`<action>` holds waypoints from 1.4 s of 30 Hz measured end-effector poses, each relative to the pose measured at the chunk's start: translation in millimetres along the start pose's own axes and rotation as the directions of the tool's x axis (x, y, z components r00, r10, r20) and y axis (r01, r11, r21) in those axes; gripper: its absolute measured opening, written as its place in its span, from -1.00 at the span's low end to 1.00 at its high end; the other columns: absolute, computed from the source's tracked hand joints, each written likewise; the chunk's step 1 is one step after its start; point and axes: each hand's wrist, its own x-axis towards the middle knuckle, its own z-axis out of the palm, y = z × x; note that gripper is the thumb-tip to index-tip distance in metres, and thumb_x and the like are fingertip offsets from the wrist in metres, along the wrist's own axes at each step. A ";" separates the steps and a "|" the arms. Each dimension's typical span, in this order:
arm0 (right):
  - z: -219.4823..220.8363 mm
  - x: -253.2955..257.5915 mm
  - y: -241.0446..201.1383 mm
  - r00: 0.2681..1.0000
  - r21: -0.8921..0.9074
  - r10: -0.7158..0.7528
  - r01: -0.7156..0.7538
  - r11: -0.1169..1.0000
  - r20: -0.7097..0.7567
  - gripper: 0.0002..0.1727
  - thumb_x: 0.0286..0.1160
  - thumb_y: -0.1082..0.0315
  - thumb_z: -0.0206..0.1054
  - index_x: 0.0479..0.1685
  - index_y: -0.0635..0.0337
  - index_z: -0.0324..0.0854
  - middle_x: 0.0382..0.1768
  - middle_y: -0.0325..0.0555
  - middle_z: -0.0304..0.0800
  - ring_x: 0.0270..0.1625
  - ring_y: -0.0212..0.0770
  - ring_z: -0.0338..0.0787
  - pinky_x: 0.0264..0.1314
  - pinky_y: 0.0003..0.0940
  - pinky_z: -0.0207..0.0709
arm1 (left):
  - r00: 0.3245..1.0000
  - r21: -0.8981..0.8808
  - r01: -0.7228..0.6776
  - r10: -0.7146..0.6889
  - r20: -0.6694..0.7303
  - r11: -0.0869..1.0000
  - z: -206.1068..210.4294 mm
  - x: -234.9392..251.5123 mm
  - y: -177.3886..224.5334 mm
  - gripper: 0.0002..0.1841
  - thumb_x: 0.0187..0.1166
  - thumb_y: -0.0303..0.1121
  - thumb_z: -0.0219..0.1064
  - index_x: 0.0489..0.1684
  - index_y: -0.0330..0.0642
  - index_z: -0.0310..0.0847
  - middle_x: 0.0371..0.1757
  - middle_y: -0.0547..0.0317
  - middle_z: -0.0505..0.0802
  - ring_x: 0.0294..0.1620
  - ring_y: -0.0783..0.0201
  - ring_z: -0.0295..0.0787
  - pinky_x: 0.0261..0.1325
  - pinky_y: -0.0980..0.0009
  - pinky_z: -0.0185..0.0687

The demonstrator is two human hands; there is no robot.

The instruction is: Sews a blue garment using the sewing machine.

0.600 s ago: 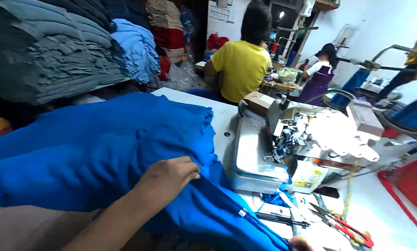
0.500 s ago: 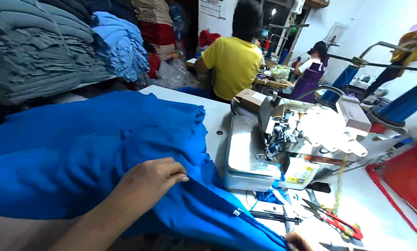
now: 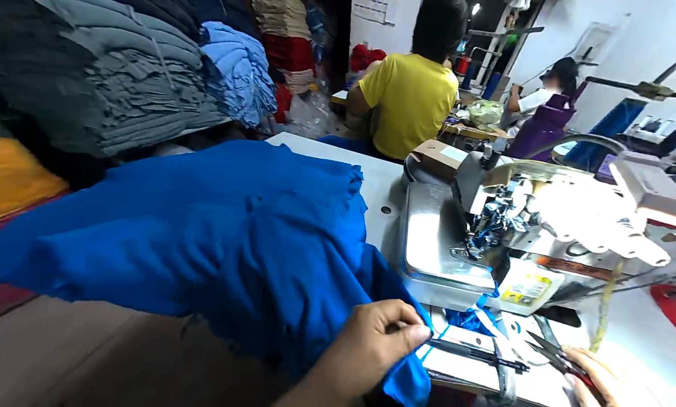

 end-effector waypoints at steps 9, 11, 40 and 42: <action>5.0 -0.3 17.9 0.978 -0.032 -0.063 0.058 0.998 -0.200 -0.73 0.66 0.54 0.16 0.02 0.58 0.74 -0.11 0.40 0.87 -0.02 0.24 0.90 0.15 0.01 0.70 | 0.909 0.145 -0.379 0.397 -0.127 0.914 35.1 3.8 -40.3 -0.81 0.53 -0.44 0.38 -0.33 -0.43 0.81 -0.10 -0.08 0.90 0.14 0.45 0.80 0.27 0.66 0.60; -3.5 -2.3 8.4 0.970 0.075 -0.084 0.103 0.992 -0.228 -0.71 0.71 0.50 0.17 0.04 0.61 0.72 -0.11 0.33 0.87 -0.03 -0.02 0.90 0.18 -0.28 0.70 | 0.898 0.146 -0.407 0.424 -0.114 0.902 35.5 2.7 -46.3 -0.80 0.54 -0.43 0.37 -0.33 -0.44 0.79 -0.09 -0.12 0.90 0.17 0.42 0.80 0.30 0.65 0.59; 30.0 23.3 -93.7 0.904 0.101 -0.425 0.427 0.899 -0.039 -0.70 0.57 0.28 0.39 0.13 0.21 0.86 -0.40 0.08 0.79 -0.39 -0.10 0.73 -0.31 -0.37 0.57 | 0.901 0.117 -0.432 0.434 0.002 0.894 30.7 1.9 -53.8 -0.77 0.58 -0.46 0.33 -0.38 -0.51 0.74 0.23 -0.33 0.83 0.41 0.28 0.75 0.50 0.53 0.51; 27.1 19.8 -92.1 0.919 0.131 -0.391 0.395 0.909 -0.055 -0.68 0.52 0.28 0.43 0.13 0.26 0.84 -0.41 0.11 0.75 -0.39 -0.12 0.70 -0.29 -0.42 0.55 | 0.905 0.114 -0.423 0.426 0.003 0.899 30.2 2.3 -54.8 -0.76 0.60 -0.44 0.32 -0.37 -0.50 0.74 0.25 -0.31 0.82 0.41 0.27 0.74 0.51 0.51 0.52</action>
